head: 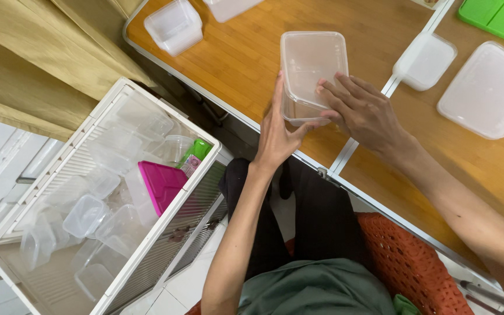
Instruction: The person opens and closes several plastic food storage containers, including a green compartmentalized lunchbox, on a wooden table. They repeatedly press the lids to ensure a secure seal and place the containers into a white storage bin.
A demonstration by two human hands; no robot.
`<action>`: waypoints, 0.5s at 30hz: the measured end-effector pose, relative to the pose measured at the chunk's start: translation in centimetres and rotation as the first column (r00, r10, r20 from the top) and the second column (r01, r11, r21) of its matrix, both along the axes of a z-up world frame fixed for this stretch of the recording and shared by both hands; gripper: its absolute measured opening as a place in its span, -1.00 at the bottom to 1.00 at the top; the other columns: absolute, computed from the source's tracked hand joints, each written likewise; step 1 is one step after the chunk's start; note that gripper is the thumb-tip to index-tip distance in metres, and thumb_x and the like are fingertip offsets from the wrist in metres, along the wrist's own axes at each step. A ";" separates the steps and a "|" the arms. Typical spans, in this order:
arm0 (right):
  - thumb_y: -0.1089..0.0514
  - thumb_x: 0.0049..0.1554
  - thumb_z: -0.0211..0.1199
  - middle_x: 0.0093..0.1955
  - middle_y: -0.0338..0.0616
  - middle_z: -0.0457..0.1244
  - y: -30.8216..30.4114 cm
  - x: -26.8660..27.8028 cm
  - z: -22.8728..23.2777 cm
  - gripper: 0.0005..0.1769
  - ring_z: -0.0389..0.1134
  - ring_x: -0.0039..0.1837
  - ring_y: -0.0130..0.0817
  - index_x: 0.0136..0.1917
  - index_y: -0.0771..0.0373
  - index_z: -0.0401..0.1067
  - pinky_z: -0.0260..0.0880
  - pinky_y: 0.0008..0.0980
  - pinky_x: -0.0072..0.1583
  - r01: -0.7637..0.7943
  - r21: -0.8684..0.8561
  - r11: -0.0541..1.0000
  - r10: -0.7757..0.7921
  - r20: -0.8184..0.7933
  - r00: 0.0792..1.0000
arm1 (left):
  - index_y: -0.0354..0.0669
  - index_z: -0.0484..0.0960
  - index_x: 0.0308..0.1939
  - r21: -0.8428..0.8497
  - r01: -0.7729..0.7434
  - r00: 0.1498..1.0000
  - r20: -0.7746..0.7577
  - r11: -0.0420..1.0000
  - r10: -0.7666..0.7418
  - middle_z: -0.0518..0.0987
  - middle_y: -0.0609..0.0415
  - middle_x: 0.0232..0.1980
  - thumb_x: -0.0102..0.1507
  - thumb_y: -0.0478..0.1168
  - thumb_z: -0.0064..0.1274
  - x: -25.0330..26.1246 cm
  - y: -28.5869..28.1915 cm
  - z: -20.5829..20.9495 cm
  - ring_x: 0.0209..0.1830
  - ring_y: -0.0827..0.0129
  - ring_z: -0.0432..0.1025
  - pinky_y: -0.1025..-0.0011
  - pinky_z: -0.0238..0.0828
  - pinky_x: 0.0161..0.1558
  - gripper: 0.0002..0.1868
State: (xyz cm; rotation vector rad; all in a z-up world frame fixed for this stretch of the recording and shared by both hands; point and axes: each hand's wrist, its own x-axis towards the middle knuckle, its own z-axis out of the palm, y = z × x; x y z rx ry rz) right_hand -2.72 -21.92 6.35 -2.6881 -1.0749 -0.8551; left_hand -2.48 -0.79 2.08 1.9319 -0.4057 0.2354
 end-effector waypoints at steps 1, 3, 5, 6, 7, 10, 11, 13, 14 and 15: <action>-0.11 0.30 0.19 0.39 -0.12 0.34 0.1 -0.1 0.0 -0.51 0.33 0.45 -0.06 0.32 0.27 0.47 0.39 -0.07 0.43 0.000 -0.001 1.000 0.000 0.006 1.000 | 0.03 -0.25 0.62 -0.001 0.003 1.000 0.019 1.000 -0.003 0.27 -0.27 0.53 0.03 -0.31 0.46 0.0 0.1 0.0 0.44 -0.13 0.34 0.03 0.44 0.36 0.34; -0.11 0.29 0.21 0.40 -0.09 0.34 0.3 -0.2 -0.1 -0.48 0.33 0.45 -0.04 0.34 0.29 0.47 0.39 -0.08 0.44 0.002 -0.005 1.000 -0.002 0.017 1.000 | 0.03 -0.27 0.60 -0.002 0.012 0.998 0.056 1.000 -0.012 0.23 -0.31 0.54 0.03 -0.30 0.47 0.0 0.2 -0.1 0.43 -0.16 0.32 0.02 0.43 0.33 0.34; -0.11 0.28 0.23 0.40 -0.10 0.33 0.4 -0.2 -0.1 -0.48 0.34 0.45 -0.05 0.34 0.27 0.47 0.38 -0.08 0.44 0.008 -0.009 1.000 -0.008 0.012 1.000 | 0.04 -0.27 0.62 -0.020 0.016 0.999 0.042 1.000 -0.015 0.31 -0.27 0.50 0.04 -0.28 0.48 0.1 0.2 -0.1 0.43 -0.12 0.34 0.03 0.43 0.36 0.34; -0.11 0.27 0.24 0.40 -0.10 0.33 0.4 -0.1 -0.1 -0.48 0.34 0.45 -0.06 0.34 0.27 0.47 0.38 -0.08 0.45 0.011 -0.011 1.000 -0.011 0.009 1.000 | 0.04 -0.27 0.63 -0.030 0.018 0.999 0.036 0.999 -0.017 0.34 -0.25 0.49 0.05 -0.26 0.48 0.1 0.2 -0.1 0.44 -0.11 0.35 0.04 0.43 0.37 0.34; -0.12 0.26 0.25 0.40 -0.11 0.33 0.4 -0.1 -0.1 -0.47 0.33 0.45 -0.06 0.34 0.26 0.46 0.38 -0.07 0.45 0.008 -0.011 1.000 -0.008 0.010 1.000 | 0.04 -0.26 0.63 -0.032 0.013 0.999 0.038 0.999 -0.011 0.34 -0.26 0.49 0.05 -0.27 0.47 0.1 0.2 -0.1 0.44 -0.11 0.34 0.04 0.44 0.37 0.34; -0.12 0.22 0.28 0.42 -0.12 0.31 0.3 0.1 -0.1 -0.44 0.31 0.47 -0.06 0.35 0.25 0.45 0.35 -0.06 0.47 -0.019 0.017 1.000 0.019 0.003 1.000 | 0.05 -0.24 0.62 -0.024 -0.008 0.998 0.056 1.000 0.009 0.34 -0.27 0.49 0.02 -0.28 0.47 0.1 0.2 0.0 0.44 -0.12 0.34 0.04 0.43 0.37 0.34; -0.11 0.21 0.30 0.43 -0.12 0.30 0.1 0.1 -0.2 -0.43 0.30 0.48 -0.06 0.36 0.26 0.44 0.35 -0.05 0.48 -0.038 0.045 0.998 0.038 -0.008 0.999 | 0.04 -0.24 0.62 -0.014 -0.018 0.998 0.067 1.000 0.019 0.35 -0.26 0.47 0.02 -0.26 0.49 0.1 0.2 0.0 0.44 -0.12 0.34 0.04 0.41 0.37 0.34; -0.08 0.21 0.33 0.47 -0.10 0.26 -0.2 0.3 -0.3 -0.42 0.26 0.51 -0.05 0.39 0.27 0.42 0.32 -0.03 0.50 -0.087 0.101 0.991 0.091 -0.030 0.995 | 0.02 -0.25 0.62 0.000 -0.030 0.998 0.056 1.000 0.029 0.36 -0.26 0.46 0.03 -0.24 0.50 0.0 0.2 -0.1 0.43 -0.12 0.35 0.04 0.40 0.38 0.35; -0.06 0.21 0.35 0.49 -0.08 0.24 -0.4 0.5 -0.3 -0.41 0.23 0.54 -0.05 0.40 0.27 0.40 0.30 -0.02 0.52 -0.118 0.130 0.984 0.124 -0.040 0.991 | 0.01 -0.27 0.62 0.002 -0.031 0.999 0.035 1.000 0.031 0.36 -0.27 0.46 0.05 -0.23 0.50 0.0 0.2 -0.1 0.42 -0.12 0.35 0.05 0.41 0.38 0.35; -0.04 0.22 0.37 0.51 -0.06 0.21 -0.5 0.7 -0.5 -0.40 0.20 0.57 -0.04 0.42 0.28 0.39 0.28 0.00 0.54 -0.149 0.160 0.976 0.158 -0.050 0.986 | -0.01 -0.29 0.62 0.006 -0.034 0.999 0.014 0.999 0.033 0.35 -0.27 0.45 0.07 -0.23 0.50 0.0 0.2 -0.1 0.42 -0.12 0.36 0.06 0.41 0.38 0.35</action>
